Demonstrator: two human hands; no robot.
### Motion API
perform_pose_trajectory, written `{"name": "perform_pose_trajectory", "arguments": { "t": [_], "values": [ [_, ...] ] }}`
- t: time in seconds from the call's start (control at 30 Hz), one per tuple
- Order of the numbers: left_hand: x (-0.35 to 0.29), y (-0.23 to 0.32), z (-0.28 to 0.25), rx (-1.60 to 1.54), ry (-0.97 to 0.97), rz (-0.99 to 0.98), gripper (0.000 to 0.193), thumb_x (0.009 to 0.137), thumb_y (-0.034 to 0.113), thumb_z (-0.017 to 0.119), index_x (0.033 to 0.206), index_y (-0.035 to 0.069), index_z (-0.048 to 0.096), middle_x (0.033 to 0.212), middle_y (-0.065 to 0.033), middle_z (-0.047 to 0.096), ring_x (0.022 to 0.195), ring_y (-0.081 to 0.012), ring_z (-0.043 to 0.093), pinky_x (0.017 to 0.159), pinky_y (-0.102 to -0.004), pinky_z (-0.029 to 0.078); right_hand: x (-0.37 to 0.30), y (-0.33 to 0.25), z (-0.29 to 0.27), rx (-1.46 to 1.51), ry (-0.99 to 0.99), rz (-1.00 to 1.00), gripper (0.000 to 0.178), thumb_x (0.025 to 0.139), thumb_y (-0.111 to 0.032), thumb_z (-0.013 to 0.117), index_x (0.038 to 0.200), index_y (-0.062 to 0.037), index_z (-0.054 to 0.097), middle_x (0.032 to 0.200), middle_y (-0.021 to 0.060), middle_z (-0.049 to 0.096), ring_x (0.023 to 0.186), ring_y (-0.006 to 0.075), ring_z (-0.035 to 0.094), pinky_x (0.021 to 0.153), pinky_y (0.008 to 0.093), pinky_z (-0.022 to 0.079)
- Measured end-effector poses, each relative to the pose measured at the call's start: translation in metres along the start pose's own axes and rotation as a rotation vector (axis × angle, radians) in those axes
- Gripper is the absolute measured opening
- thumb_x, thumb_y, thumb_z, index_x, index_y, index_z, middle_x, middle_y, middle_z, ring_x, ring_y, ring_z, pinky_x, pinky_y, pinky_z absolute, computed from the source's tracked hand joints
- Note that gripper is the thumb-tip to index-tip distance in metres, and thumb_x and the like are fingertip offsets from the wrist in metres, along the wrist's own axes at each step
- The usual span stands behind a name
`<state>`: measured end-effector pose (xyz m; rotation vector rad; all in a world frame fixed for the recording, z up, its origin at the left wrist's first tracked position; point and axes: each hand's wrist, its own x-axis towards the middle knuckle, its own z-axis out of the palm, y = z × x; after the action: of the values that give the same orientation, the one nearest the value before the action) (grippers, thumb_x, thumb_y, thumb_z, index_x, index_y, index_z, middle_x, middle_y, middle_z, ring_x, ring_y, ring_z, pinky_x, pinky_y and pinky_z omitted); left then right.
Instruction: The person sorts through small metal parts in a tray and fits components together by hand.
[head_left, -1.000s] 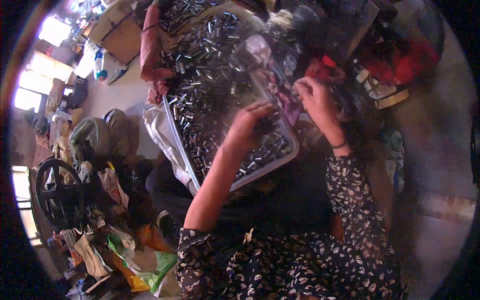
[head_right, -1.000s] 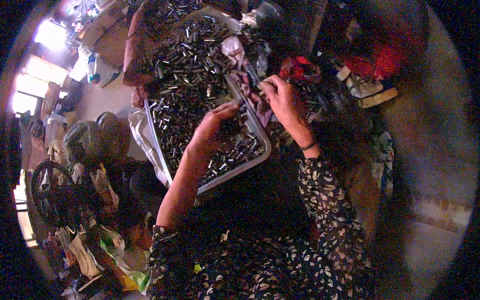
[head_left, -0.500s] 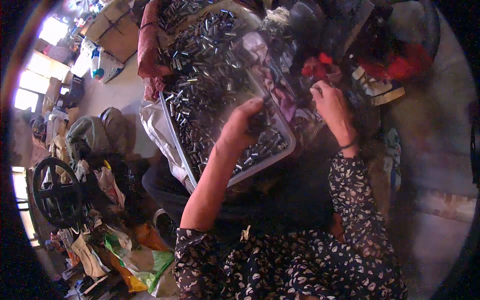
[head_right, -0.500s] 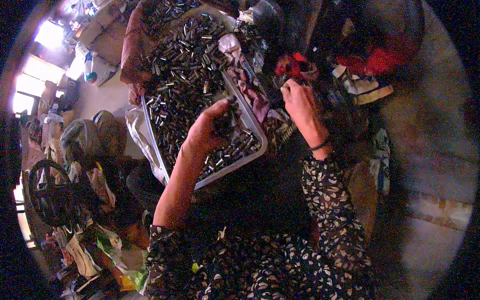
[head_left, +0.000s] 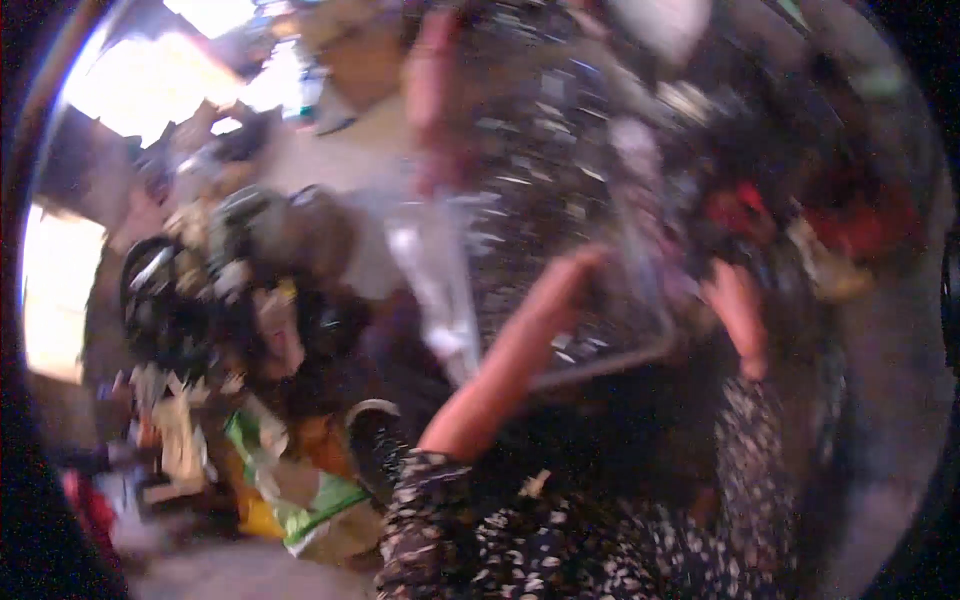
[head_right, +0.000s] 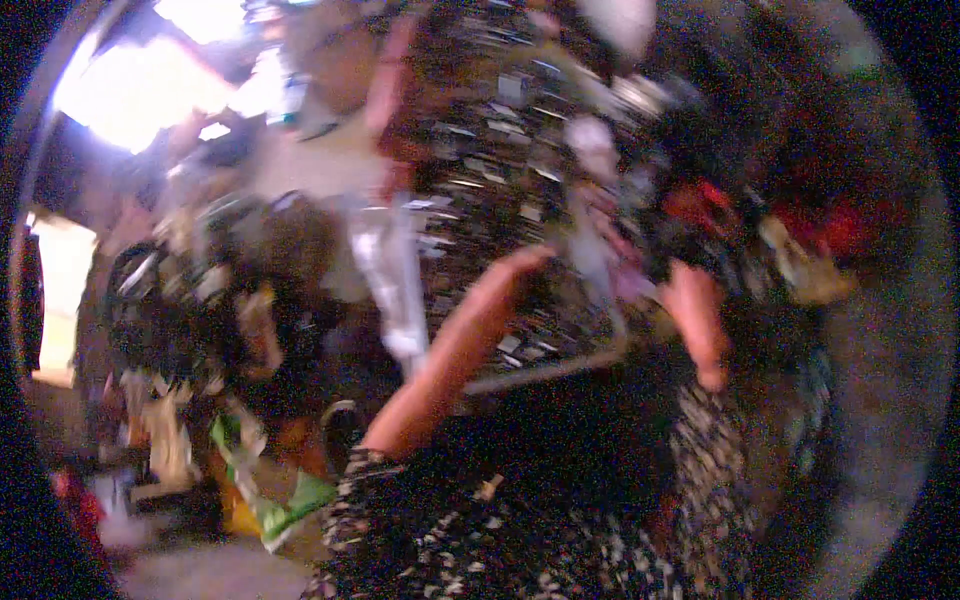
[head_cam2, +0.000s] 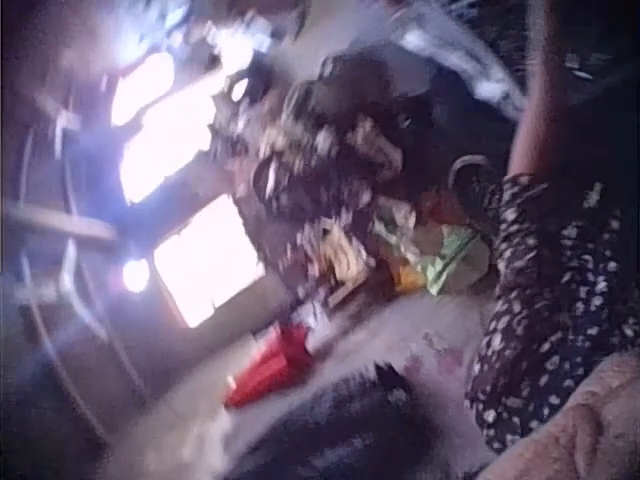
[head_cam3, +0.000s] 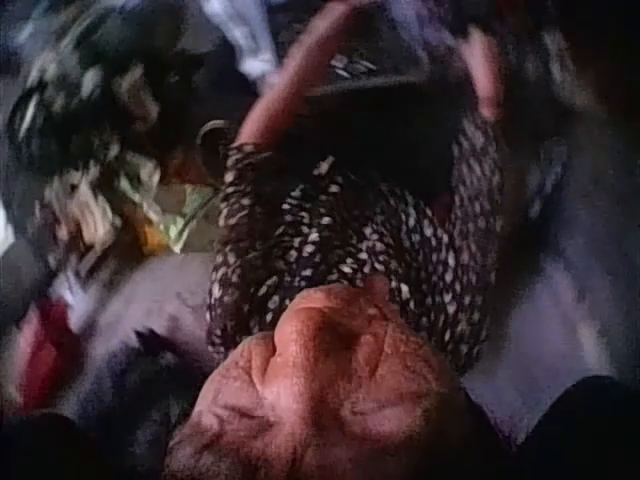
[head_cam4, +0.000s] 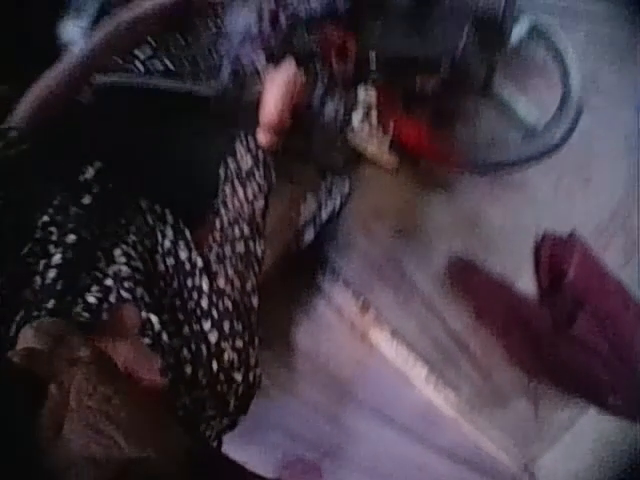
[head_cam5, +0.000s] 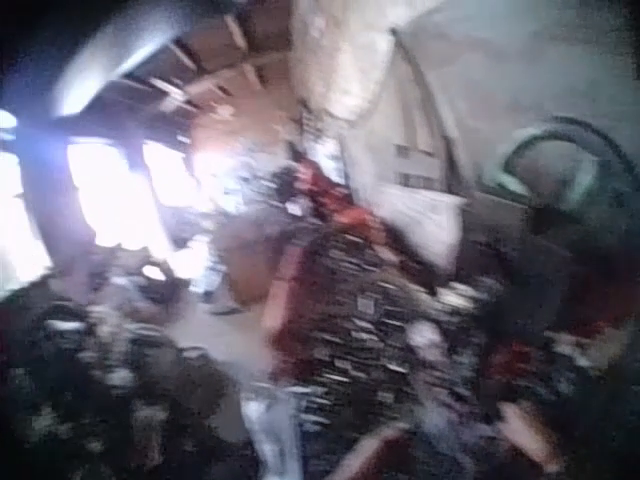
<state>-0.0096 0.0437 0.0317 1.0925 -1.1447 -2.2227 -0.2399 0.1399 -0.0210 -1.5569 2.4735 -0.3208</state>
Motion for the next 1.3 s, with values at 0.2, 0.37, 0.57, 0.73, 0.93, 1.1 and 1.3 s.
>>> {"name": "perform_pose_trajectory", "arguments": {
  "t": [0.2, 0.37, 0.57, 0.73, 0.93, 1.1, 1.3],
  "values": [
    [0.023, -0.036, -0.020, -0.120, -0.135, 0.139, 0.025, 0.072, 0.021, 0.057, 0.091, 0.005, 0.056, 0.081, -0.0009, 0.054, 0.071, -0.0104, 0.050, 0.059, -0.0265, 0.042, -0.007, 0.017, 0.020, -0.112, 0.176, -0.131, 0.027, 0.066, -0.013, 0.055, 0.090, -0.0022, 0.049, 0.083, 0.0219, 0.052, 0.075, 0.0359, 0.051, 0.060, 0.0425, 0.041],
    [0.028, -0.038, -0.019, 0.082, -0.010, 0.082, 0.024, 0.075, 0.019, 0.057, 0.090, 0.001, 0.057, 0.074, -0.0006, 0.057, 0.063, -0.0072, 0.050, 0.057, -0.0214, 0.041, -0.032, -0.069, -0.034, 0.007, 0.106, -0.017, 0.019, 0.069, -0.014, 0.055, 0.084, -0.0041, 0.049, 0.072, 0.0196, 0.054, 0.068, 0.0365, 0.052, 0.059, 0.0426, 0.042],
    [0.031, -0.038, -0.014, 0.482, 0.056, 0.198, 0.029, 0.074, 0.024, 0.058, 0.086, -0.003, 0.058, 0.069, -0.0014, 0.056, 0.061, -0.0066, 0.047, 0.055, -0.0212, 0.041, -0.029, -0.108, -0.015, -0.099, 0.182, -0.406, 0.017, 0.067, -0.010, 0.056, 0.079, -0.0047, 0.044, 0.060, 0.0160, 0.055, 0.058, 0.0318, 0.056, 0.051, 0.0409, 0.043],
    [0.025, -0.030, -0.015, 0.427, 0.047, 0.214, 0.029, 0.070, 0.024, 0.060, 0.083, -0.001, 0.059, 0.056, -0.0049, 0.052, 0.049, -0.0079, 0.046, 0.042, -0.0251, 0.039, -0.025, -0.110, -0.011, -0.073, 0.133, -0.436, 0.019, 0.066, -0.007, 0.056, 0.079, -0.0045, 0.043, 0.059, 0.0158, 0.055, 0.056, 0.0317, 0.056, 0.048, 0.0408, 0.042],
    [0.015, -0.022, -0.017, 0.570, 0.079, 0.184, 0.024, 0.070, 0.018, 0.056, 0.084, -0.002, 0.058, 0.067, -0.0032, 0.056, 0.061, -0.0064, 0.047, 0.055, -0.0232, 0.041, -0.020, -0.114, -0.003, -0.038, 0.129, -0.492, 0.016, 0.066, -0.003, 0.054, 0.078, -0.0049, 0.043, 0.061, 0.0161, 0.055, 0.055, 0.0319, 0.056, 0.048, 0.0406, 0.043],
    [0.021, -0.021, -0.027, 0.445, 0.124, 0.290, 0.022, 0.073, 0.019, 0.055, 0.085, 0.000, 0.059, 0.067, -0.0013, 0.056, 0.060, -0.0069, 0.048, 0.055, -0.0222, 0.041, -0.005, -0.116, 0.001, 0.300, 0.316, -0.477, 0.013, 0.071, -0.011, 0.056, 0.079, -0.0050, 0.047, 0.067, 0.0142, 0.056, 0.060, 0.0312, 0.056, 0.050, 0.0389, 0.042],
    [0.031, -0.021, -0.041, 0.117, 0.012, 0.222, 0.024, 0.074, 0.015, 0.054, 0.094, 0.003, 0.056, 0.077, -0.0008, 0.057, 0.063, -0.0061, 0.050, 0.055, -0.0183, 0.039, 0.018, -0.121, 0.005, 0.696, 0.183, -0.207, 0.017, 0.072, -0.017, 0.059, 0.079, -0.0026, 0.055, 0.072, 0.0088, 0.058, 0.064, 0.0191, 0.055, 0.060, 0.0285, 0.042]
  ]
}}
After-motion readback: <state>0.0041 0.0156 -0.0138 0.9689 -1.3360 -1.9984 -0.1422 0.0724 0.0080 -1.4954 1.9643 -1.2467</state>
